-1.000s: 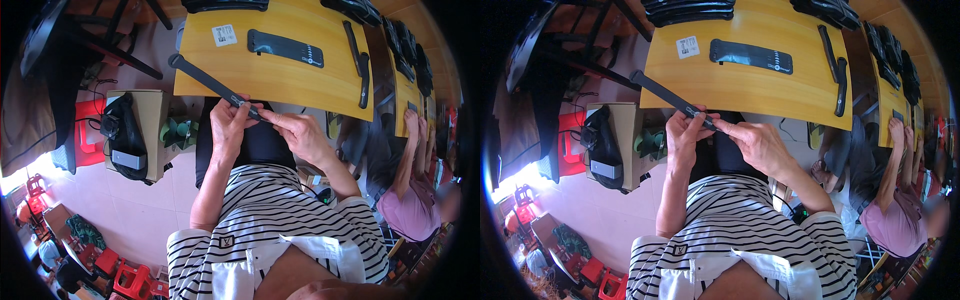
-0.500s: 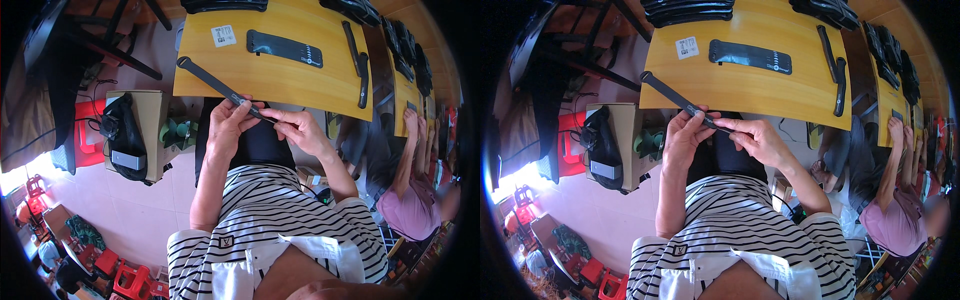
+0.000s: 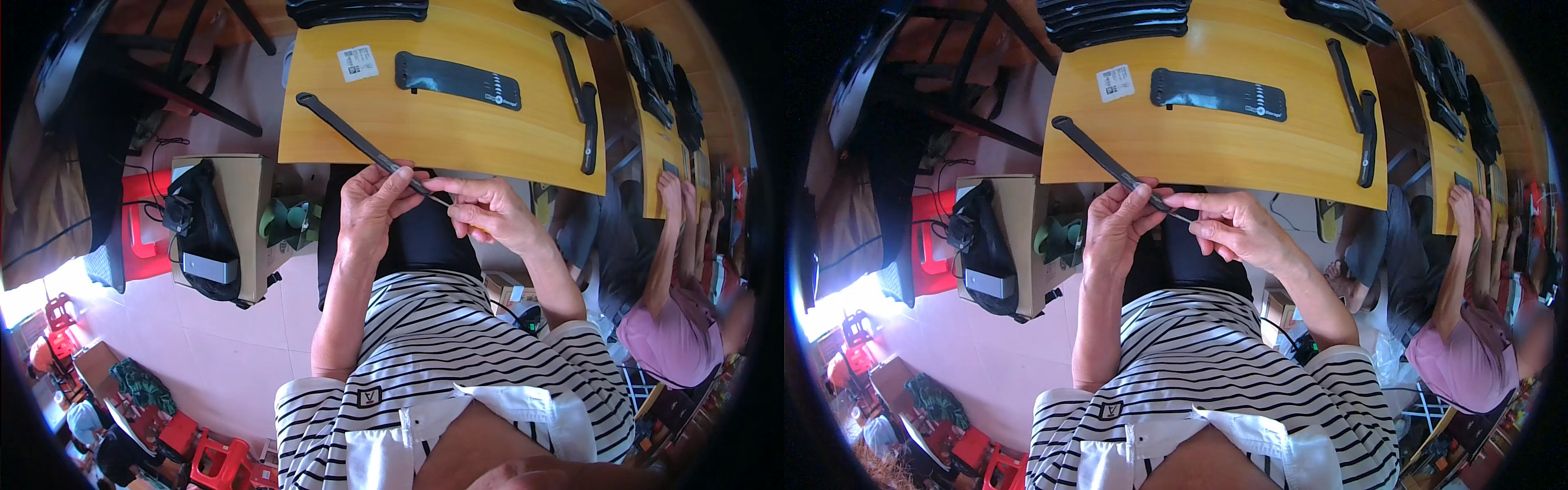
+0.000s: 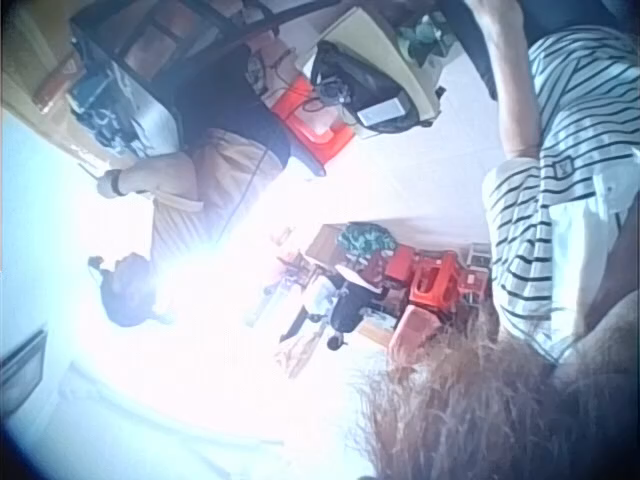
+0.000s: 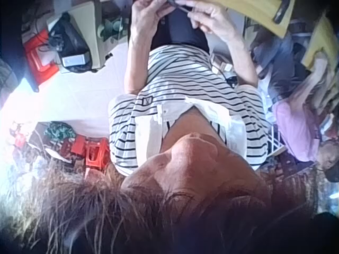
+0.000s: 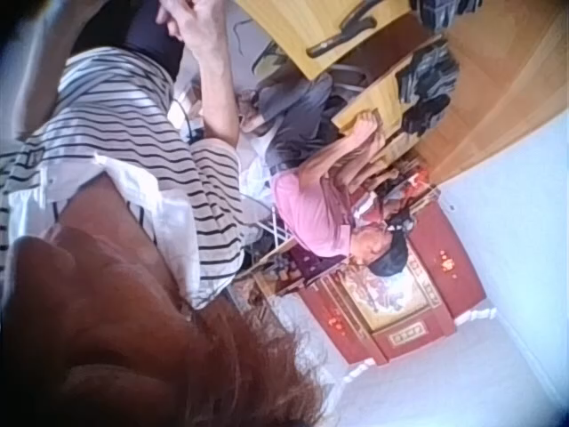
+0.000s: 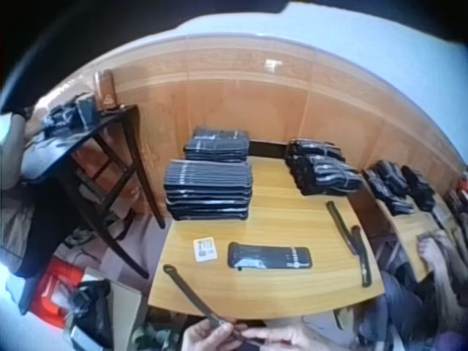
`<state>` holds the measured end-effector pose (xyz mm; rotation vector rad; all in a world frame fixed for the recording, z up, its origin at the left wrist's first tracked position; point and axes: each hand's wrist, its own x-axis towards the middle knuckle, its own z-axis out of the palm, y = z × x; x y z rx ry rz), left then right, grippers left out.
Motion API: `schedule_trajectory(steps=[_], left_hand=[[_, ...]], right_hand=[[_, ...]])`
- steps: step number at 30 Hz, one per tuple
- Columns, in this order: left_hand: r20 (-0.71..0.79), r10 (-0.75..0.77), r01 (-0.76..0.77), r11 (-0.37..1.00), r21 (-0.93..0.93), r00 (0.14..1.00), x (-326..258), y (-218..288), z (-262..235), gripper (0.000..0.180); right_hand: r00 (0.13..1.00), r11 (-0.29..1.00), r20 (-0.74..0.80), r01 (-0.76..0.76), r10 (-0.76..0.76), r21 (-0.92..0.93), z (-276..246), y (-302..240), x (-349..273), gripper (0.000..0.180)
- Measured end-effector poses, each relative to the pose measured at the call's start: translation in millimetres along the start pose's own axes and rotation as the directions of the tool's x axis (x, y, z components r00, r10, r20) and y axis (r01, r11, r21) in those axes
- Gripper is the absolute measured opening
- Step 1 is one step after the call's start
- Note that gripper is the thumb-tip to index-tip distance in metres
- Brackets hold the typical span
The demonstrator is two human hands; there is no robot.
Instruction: Assembling leather straps by inserting small pins and securing components using a manual tool.
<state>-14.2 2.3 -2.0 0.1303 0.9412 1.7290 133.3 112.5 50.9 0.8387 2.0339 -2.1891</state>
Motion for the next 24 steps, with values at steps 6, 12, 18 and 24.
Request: schedule_trajectory(steps=[6,12,18,24], left_hand=[[-0.025,0.009,-0.009,0.999,0.033,1.0,0.4,-1.0,1.8,0.018],[-0.029,0.001,0.001,0.999,0.046,1.0,-0.8,-2.0,3.3,0.017],[-0.027,0.014,-0.012,0.998,0.055,1.0,-0.6,-1.5,3.0,0.017],[-0.017,0.015,-0.014,0.998,0.059,1.0,-0.6,-1.6,4.5,0.017]], right_hand=[[1.0,1.0,0.006,0.013,-0.013,0.021,-0.9,2.7,-0.5,0.036],[0.999,0.998,0.039,-0.018,0.016,0.067,-2.3,3.3,-1.1,0.036],[1.0,0.999,0.021,-0.009,0.008,0.047,-1.8,2.8,-0.2,0.036],[1.0,1.0,0.018,-0.012,0.011,0.018,-2.4,0.3,-0.5,0.036]])
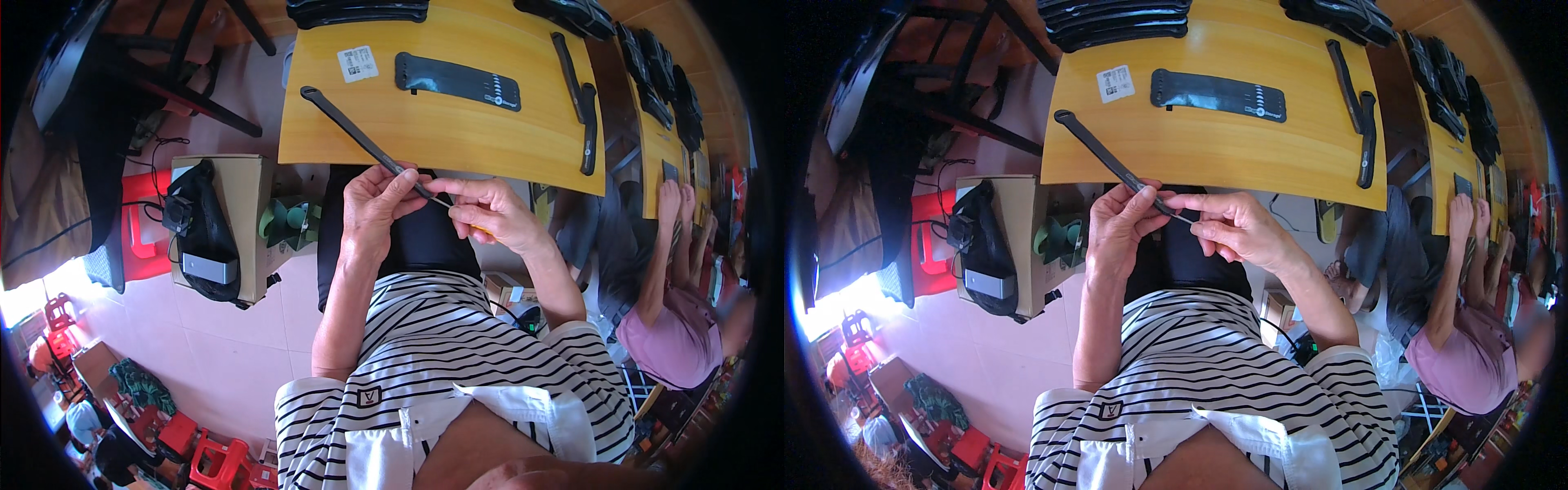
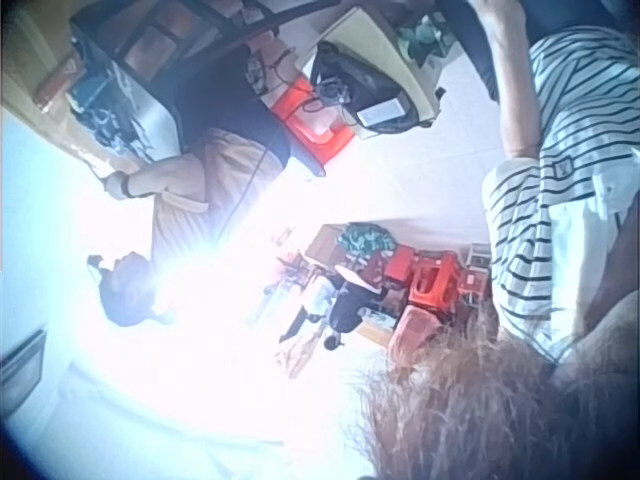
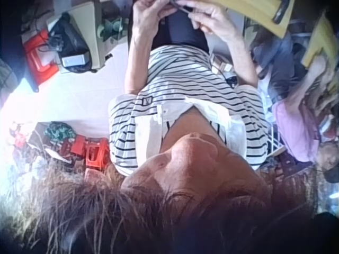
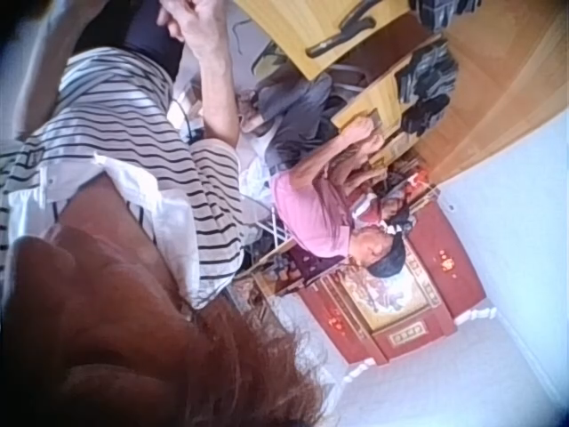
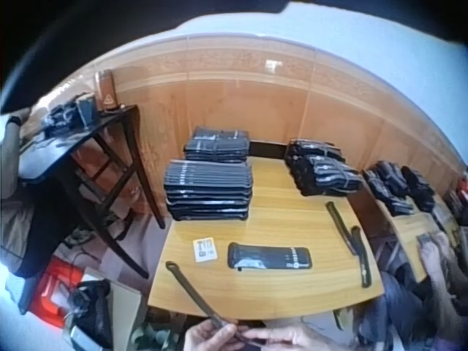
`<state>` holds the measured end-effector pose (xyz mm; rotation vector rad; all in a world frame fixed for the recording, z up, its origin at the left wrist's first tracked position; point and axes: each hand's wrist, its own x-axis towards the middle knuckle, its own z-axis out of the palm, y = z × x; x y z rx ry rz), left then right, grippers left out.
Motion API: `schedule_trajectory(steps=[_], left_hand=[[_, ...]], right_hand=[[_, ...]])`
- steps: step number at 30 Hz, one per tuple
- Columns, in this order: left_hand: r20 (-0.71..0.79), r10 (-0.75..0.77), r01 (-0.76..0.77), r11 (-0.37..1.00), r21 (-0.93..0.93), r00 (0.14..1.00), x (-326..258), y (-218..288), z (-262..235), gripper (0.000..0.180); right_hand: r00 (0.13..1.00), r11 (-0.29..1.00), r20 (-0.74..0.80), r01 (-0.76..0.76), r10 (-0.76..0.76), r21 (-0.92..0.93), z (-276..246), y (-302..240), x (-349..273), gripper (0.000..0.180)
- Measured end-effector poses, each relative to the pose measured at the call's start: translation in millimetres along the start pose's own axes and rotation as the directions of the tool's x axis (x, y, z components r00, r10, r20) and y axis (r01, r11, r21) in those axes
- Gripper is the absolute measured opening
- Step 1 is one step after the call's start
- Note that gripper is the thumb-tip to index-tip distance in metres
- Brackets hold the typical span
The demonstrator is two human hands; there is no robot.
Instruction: Assembling leather straps by inserting small pins and securing components using a manual tool.
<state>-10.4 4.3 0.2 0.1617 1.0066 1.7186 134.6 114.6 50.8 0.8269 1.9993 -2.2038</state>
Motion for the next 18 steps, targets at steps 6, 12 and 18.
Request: schedule_trajectory(steps=[6,12,18], left_hand=[[-0.005,0.02,-0.02,1.0,0.005,1.0,-1.1,-0.6,1.5,0.017],[-0.009,0.02,-0.02,1.0,-0.009,1.0,-0.4,-2.6,2.2,0.016],[0.004,-0.027,0.027,0.998,-0.052,1.0,1.6,-4.7,-0.7,0.017]], right_hand=[[0.999,0.994,-0.045,0.008,-0.013,-0.11,4.9,-4.5,-2.1,0.036],[0.999,0.991,-0.048,0.004,-0.011,-0.13,2.5,-4.2,-3.0,0.037],[1.0,0.996,-0.013,-0.008,0.007,-0.084,-1.0,-3.7,-3.3,0.038]])
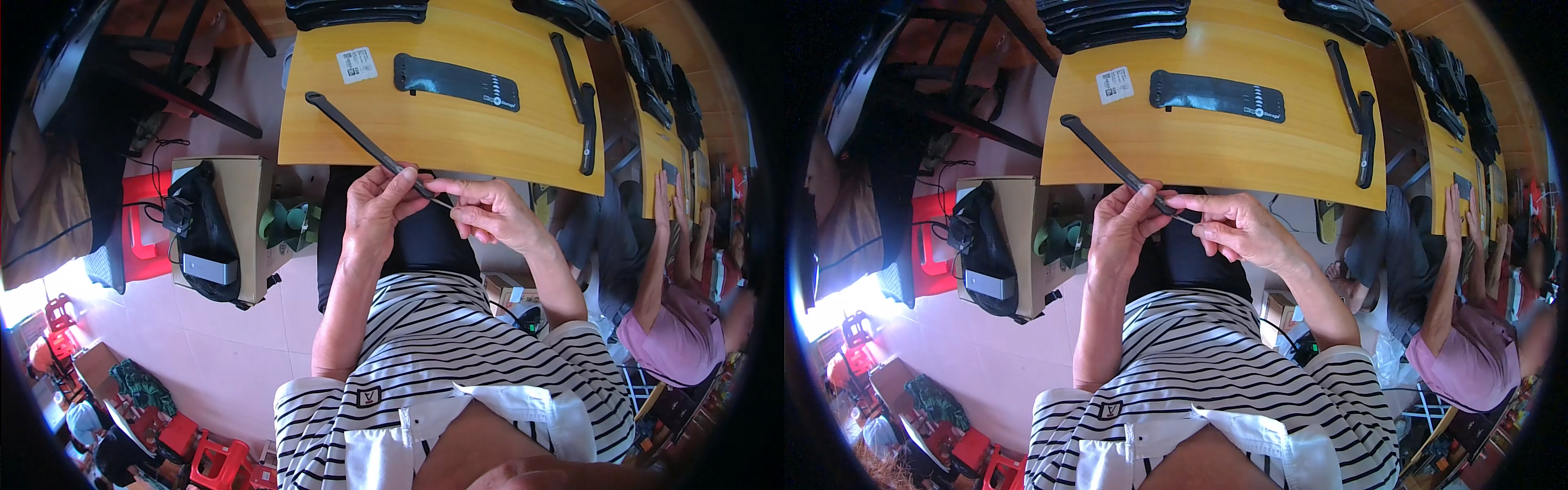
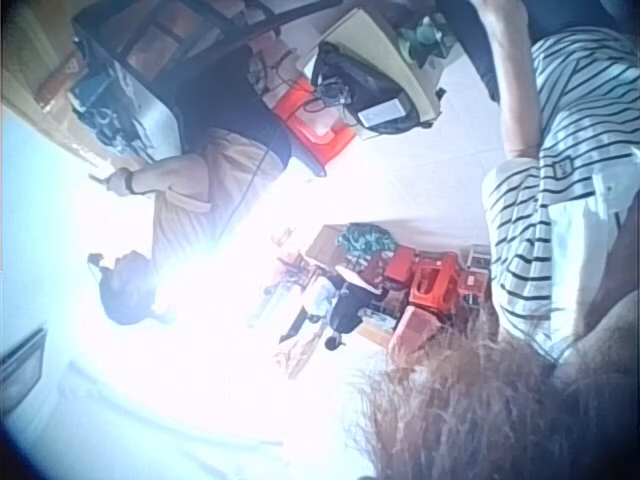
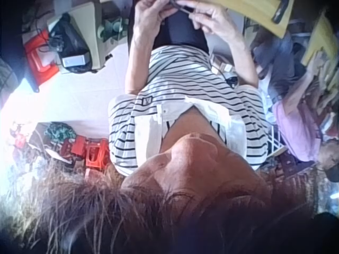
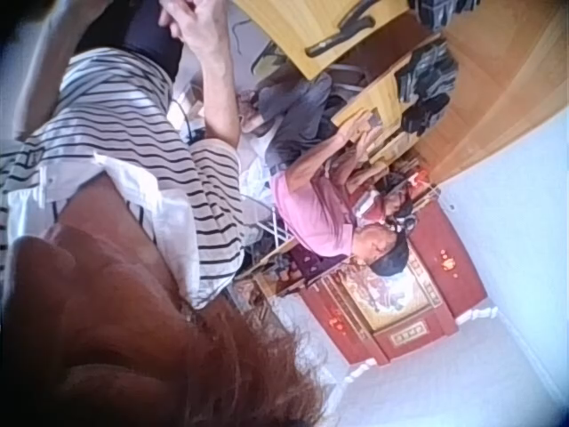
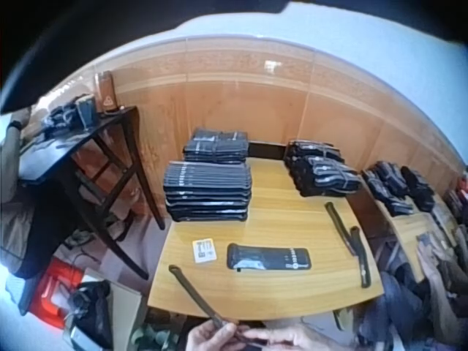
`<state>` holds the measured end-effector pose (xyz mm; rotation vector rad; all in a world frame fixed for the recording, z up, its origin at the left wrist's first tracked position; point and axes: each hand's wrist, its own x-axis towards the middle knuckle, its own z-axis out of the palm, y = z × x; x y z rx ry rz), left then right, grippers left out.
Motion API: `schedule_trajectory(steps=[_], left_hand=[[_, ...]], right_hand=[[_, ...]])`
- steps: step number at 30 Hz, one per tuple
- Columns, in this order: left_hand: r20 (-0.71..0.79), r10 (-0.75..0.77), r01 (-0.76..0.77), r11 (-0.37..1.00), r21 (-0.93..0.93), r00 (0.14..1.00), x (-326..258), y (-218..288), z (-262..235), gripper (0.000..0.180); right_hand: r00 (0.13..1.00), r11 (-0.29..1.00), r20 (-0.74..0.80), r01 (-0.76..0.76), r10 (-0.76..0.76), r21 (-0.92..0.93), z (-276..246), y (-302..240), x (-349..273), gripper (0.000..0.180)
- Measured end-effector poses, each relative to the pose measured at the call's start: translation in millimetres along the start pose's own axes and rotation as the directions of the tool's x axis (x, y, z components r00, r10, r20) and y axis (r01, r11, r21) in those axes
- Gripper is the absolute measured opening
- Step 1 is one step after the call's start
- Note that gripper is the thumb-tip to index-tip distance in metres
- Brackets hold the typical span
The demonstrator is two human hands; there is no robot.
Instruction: Assembling leather straps by inserting small pins and securing components using a manual tool.
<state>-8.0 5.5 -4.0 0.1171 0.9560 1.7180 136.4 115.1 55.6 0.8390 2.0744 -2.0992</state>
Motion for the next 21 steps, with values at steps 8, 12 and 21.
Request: schedule_trajectory(steps=[8,12,21], left_hand=[[0.039,0.015,-0.015,1.0,0.001,0.999,2,-2,-4,0.021],[0.044,0.007,-0.007,1.0,-0.001,0.999,2,-1,-3,0.021],[0.017,0.017,-0.018,1.0,0.011,1.0,1,-3,-2,0.02]], right_hand=[[0.999,0.997,0.031,0.005,-0.007,0.08,-3,4,2,0.039],[0.998,0.992,0.061,-0.01,0.002,0.128,-7,8,3,0.039],[1.0,0.997,-0.031,-0.006,0.003,-0.079,4,-4,0,0.039]])
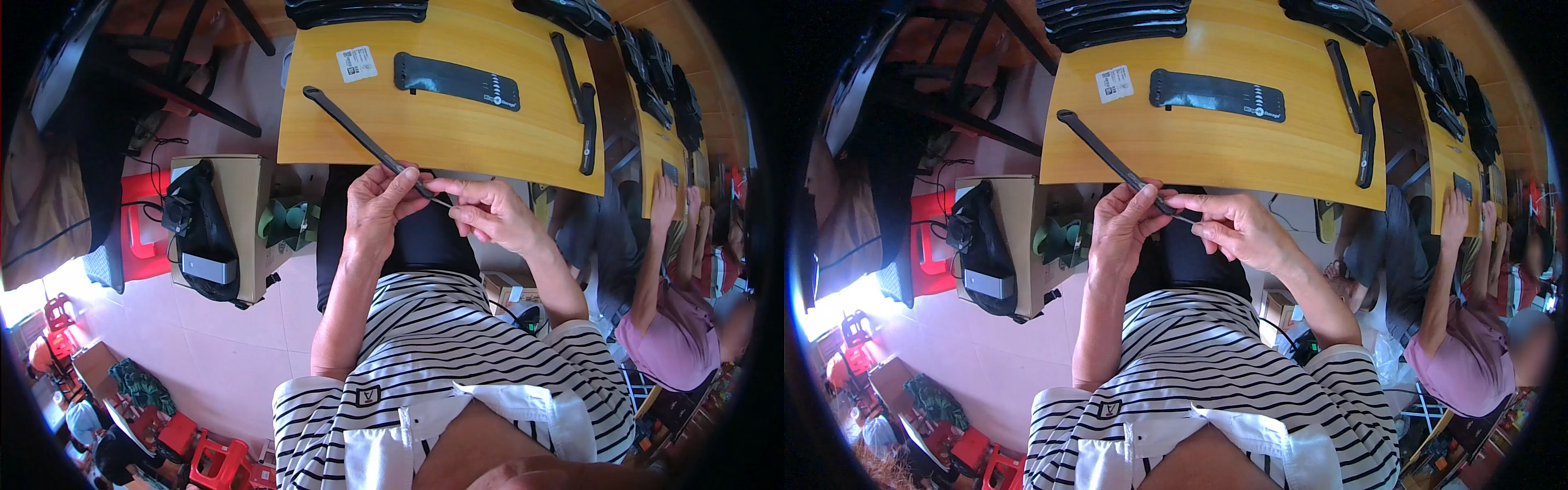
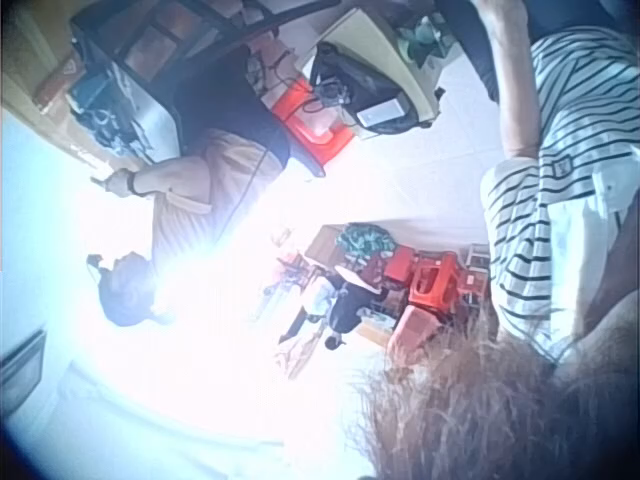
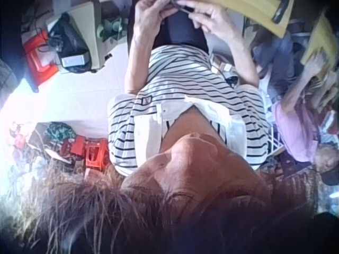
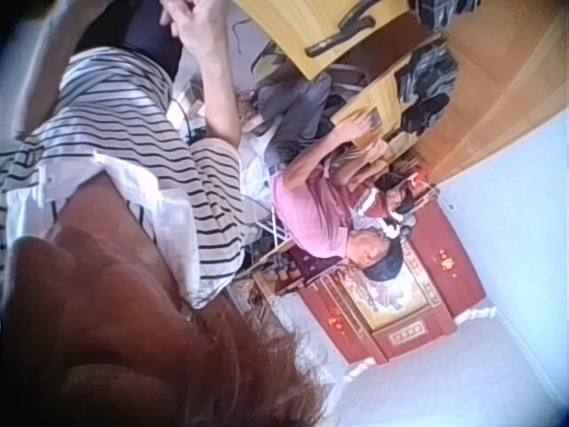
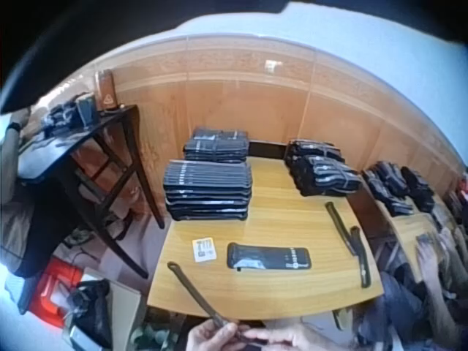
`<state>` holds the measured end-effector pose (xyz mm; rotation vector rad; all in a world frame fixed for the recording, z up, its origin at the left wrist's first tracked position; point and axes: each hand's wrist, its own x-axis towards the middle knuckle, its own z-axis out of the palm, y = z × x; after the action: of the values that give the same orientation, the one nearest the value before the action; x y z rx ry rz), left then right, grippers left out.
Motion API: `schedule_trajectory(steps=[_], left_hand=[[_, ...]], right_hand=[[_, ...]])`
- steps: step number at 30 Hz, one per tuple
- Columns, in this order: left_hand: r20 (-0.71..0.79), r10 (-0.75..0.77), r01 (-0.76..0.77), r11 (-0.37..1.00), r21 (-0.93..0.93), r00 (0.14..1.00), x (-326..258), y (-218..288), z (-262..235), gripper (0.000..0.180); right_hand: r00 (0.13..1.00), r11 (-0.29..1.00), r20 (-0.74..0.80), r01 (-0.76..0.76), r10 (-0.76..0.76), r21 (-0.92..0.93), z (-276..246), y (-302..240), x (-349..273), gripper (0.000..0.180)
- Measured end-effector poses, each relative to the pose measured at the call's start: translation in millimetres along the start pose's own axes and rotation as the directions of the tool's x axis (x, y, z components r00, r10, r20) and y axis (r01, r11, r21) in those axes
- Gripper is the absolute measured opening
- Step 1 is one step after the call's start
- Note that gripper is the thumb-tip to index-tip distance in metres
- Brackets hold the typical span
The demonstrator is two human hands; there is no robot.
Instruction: Assembling leather straps by inserting small pins and securing components using a manual tool.
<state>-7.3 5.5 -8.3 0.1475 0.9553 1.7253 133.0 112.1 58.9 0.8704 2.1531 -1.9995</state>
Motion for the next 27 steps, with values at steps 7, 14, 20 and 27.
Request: schedule_trajectory(steps=[7,14,20,27], left_hand=[[-0.059,0.073,-0.071,0.997,0.035,0.996,-3,-4,11,0.018],[-0.09,0.075,-0.074,0.997,0.016,0.993,-3,-7,13,0.016],[-0.113,0.097,-0.096,0.995,0.013,0.989,-1,-9,9,0.016],[-0.11,0.095,-0.091,0.995,0.041,0.989,-3,-3,7,0.016]], right_hand=[[0.969,0.946,-0.199,0.076,-0.144,-0.315,15,5,-7,0.043],[0.895,0.887,-0.272,0.226,-0.352,-0.403,26,18,-4,0.048],[0.844,0.827,-0.268,0.307,-0.465,-0.471,27,25,7,0.047],[0.95,0.972,-0.243,0.155,-0.196,-0.178,22,16,5,0.042]])
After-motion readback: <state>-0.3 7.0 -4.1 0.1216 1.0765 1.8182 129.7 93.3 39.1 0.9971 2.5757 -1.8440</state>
